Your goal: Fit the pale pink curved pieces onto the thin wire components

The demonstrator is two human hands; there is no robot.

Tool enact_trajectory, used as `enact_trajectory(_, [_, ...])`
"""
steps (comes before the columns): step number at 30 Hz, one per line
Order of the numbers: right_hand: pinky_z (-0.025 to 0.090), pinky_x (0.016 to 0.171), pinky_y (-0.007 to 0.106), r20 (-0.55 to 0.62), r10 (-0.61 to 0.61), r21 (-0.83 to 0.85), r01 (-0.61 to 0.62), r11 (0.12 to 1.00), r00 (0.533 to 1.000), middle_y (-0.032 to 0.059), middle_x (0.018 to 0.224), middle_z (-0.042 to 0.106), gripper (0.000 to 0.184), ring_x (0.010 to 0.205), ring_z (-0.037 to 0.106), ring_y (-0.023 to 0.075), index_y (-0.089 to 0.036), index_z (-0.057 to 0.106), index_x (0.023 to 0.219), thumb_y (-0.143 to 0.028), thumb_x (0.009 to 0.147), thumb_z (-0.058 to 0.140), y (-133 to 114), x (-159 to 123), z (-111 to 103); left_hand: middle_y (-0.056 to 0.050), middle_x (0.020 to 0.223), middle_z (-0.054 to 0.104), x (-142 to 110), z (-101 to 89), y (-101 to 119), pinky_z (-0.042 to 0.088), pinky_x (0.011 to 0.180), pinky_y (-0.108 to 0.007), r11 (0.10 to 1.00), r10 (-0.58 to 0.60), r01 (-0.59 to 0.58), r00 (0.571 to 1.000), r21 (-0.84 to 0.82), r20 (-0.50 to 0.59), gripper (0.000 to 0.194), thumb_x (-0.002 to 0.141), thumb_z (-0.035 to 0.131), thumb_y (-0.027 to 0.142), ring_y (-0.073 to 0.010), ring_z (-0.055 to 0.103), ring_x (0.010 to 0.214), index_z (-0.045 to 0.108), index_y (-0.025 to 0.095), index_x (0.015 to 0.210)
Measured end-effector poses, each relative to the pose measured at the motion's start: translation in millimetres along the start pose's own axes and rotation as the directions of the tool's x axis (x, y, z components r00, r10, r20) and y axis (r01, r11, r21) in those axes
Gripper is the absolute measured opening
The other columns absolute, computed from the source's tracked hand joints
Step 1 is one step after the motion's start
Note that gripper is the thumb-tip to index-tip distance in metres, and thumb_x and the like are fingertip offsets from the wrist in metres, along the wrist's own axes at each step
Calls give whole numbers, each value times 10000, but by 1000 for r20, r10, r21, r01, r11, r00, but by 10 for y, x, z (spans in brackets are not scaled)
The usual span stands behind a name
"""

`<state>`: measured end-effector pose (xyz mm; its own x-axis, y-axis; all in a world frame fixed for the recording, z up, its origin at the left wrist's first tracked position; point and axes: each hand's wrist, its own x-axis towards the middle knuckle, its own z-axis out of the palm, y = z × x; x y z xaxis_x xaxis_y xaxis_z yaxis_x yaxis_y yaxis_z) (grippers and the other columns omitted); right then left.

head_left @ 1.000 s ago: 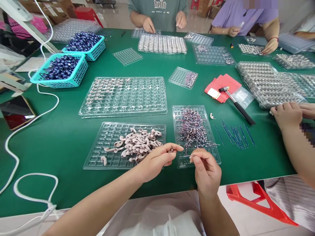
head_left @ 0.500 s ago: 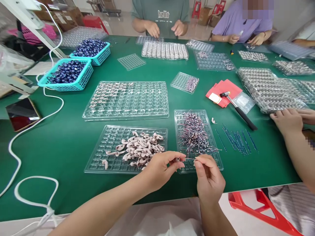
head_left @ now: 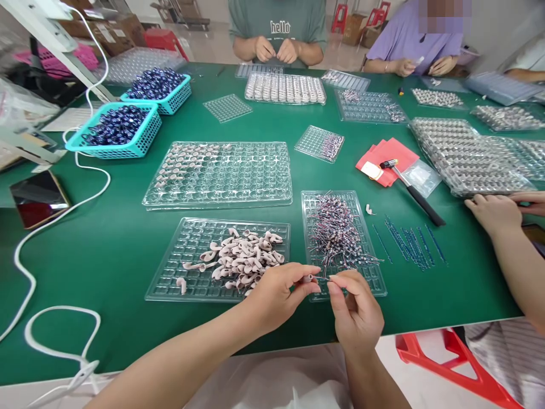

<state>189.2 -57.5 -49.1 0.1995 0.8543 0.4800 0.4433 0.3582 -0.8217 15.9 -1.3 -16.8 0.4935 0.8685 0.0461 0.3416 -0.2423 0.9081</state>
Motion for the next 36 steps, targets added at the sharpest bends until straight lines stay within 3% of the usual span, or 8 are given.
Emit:
enact_trajectory(13, [519,636,303,39,-41,-20,42,999,998,15,841,662,287,760,628,163,-259,672,1055,-50,862,636,-24,39,2,-64,861,778,6,-13,5,569,756,-294,999,-12,12,1000,41,-9,233,921,648,243,-181,710,759,740,181,1126])
enact_trajectory(19, [543,657,317,57,-29,-33,31,999,998,23,854,667,303,765,632,167,-261,680,1076,-57,853,654,-8,15,-2,-78,830,766,7,1,-56,570,741,-287,984,137,-132,990,117,-37,240,959,602,234,-176,701,742,722,156,1152])
enact_trajectory(25, [544,659,310,104,-67,-93,77,993,992,21,830,693,237,725,641,156,-247,689,1032,-86,861,654,-49,68,27,-109,855,748,-2,33,-146,566,698,-291,921,317,-287,945,266,-77,250,990,544,207,-181,695,751,694,136,1178])
enact_trajectory(36, [516,665,291,156,-60,-143,83,986,986,14,816,696,184,678,617,131,-217,686,1005,-88,877,651,-64,92,64,-116,865,721,1,20,-164,571,646,-301,828,383,-330,923,454,-27,277,1013,467,165,-187,677,750,662,111,1202])
